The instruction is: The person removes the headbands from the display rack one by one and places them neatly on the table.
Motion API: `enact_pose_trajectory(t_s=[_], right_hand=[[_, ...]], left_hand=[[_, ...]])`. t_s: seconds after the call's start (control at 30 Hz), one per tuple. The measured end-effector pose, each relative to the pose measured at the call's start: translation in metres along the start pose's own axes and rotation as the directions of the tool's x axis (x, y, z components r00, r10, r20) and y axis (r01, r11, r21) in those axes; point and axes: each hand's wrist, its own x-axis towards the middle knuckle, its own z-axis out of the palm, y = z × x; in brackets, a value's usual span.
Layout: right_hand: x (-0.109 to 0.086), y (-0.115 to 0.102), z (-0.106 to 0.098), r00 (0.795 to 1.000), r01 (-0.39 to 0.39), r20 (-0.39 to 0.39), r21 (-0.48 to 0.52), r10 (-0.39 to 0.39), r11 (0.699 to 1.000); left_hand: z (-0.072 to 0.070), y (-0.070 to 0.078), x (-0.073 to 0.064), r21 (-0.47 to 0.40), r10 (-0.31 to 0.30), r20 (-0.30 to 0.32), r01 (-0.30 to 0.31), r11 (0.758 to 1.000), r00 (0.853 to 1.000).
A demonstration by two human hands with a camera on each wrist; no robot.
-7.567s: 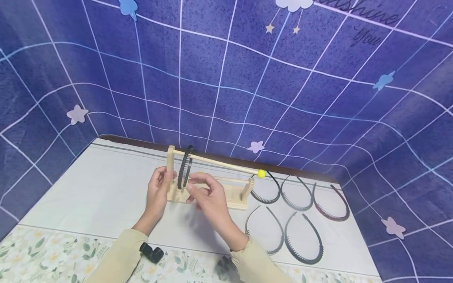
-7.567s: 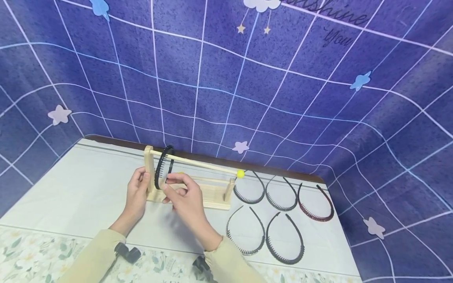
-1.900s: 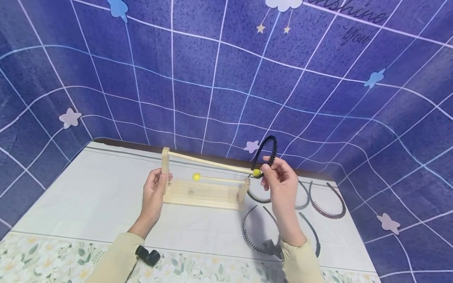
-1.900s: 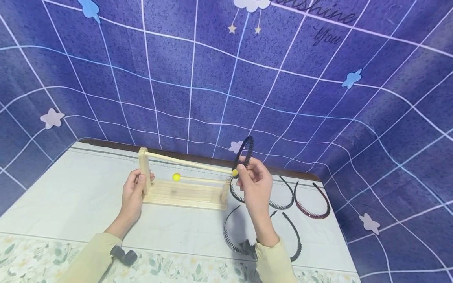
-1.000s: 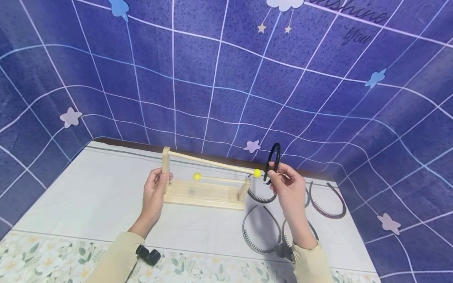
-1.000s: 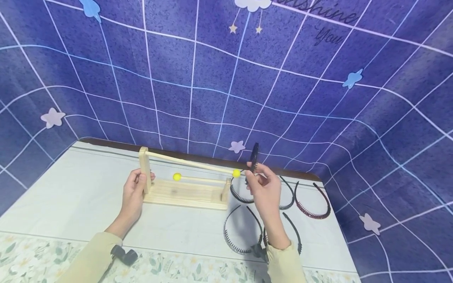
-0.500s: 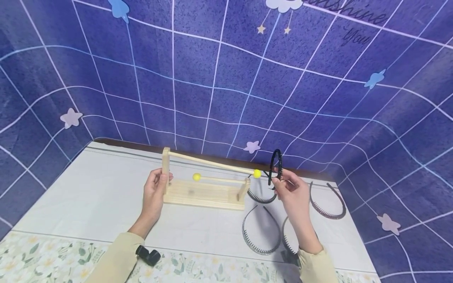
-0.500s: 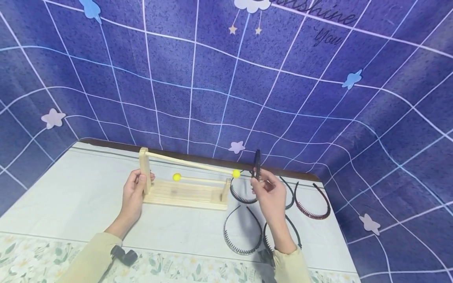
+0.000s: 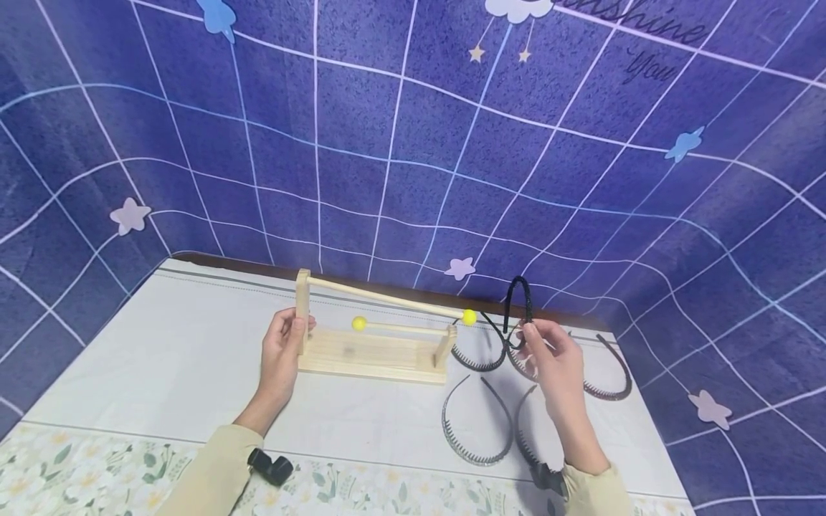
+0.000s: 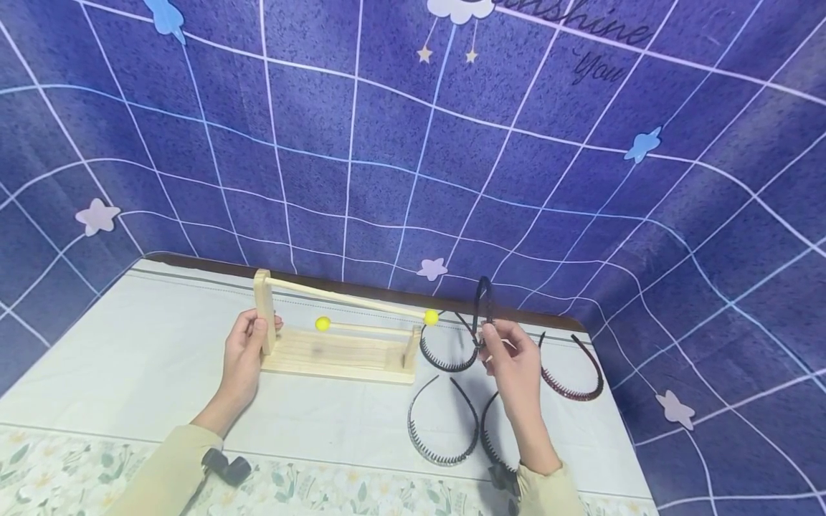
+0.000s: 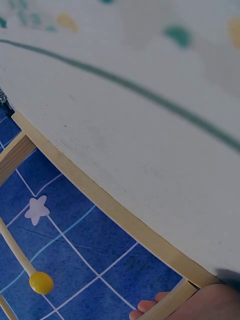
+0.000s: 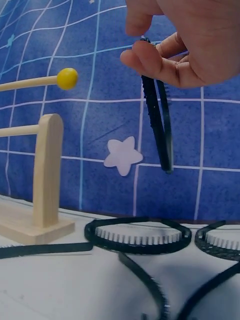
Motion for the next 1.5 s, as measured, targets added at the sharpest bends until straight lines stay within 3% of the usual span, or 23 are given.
enact_pose_trajectory(t_s=[0.27, 0.5, 0.67, 0.97, 1.17, 1.37, 1.5], right_hand=[[-0.001, 0.006, -0.023, 1.000, -0.009, -0.021, -0.120, 0.006, 0.993], [-0.006, 0.013, -0.042, 0.999, -0.036, 0.006, -0.282, 0.039, 0.959], [-0.011, 0.020, -0.053, 0.998, 0.004, 0.067, -0.282, 0.015, 0.959], [-0.017, 0.036, -0.072, 0.988, 0.119, 0.123, -0.269, -0.088, 0.956], [-0.021, 0.043, -0.086, 0.990, 0.126, 0.096, -0.310, -0.101, 0.942], [-0.024, 0.049, -0.100, 0.997, 0.081, 0.038, -0.355, -0.072, 0.931], [-0.026, 0.053, -0.109, 0.995, 0.101, 0.051, -0.366, -0.088, 0.925]], left_hand=[[-0.001, 0.000, 0.001, 0.011, 0.001, 0.007, -0.001, 1.000, 1.000], [0.000, 0.000, 0.000, 0.014, 0.001, 0.007, -0.001, 1.000, 1.000], [0.001, 0.001, -0.001, 0.008, 0.007, 0.001, -0.007, 1.000, 1.000], [-0.002, 0.002, -0.001, 0.040, 0.007, 0.046, -0.009, 0.999, 0.999], [-0.002, 0.001, 0.000, 0.038, 0.005, 0.052, -0.007, 0.999, 0.999], [-0.002, 0.001, 0.000, 0.034, 0.014, 0.042, -0.015, 0.999, 0.999], [-0.001, 0.000, -0.001, 0.025, 0.011, 0.030, -0.012, 1.000, 0.999]])
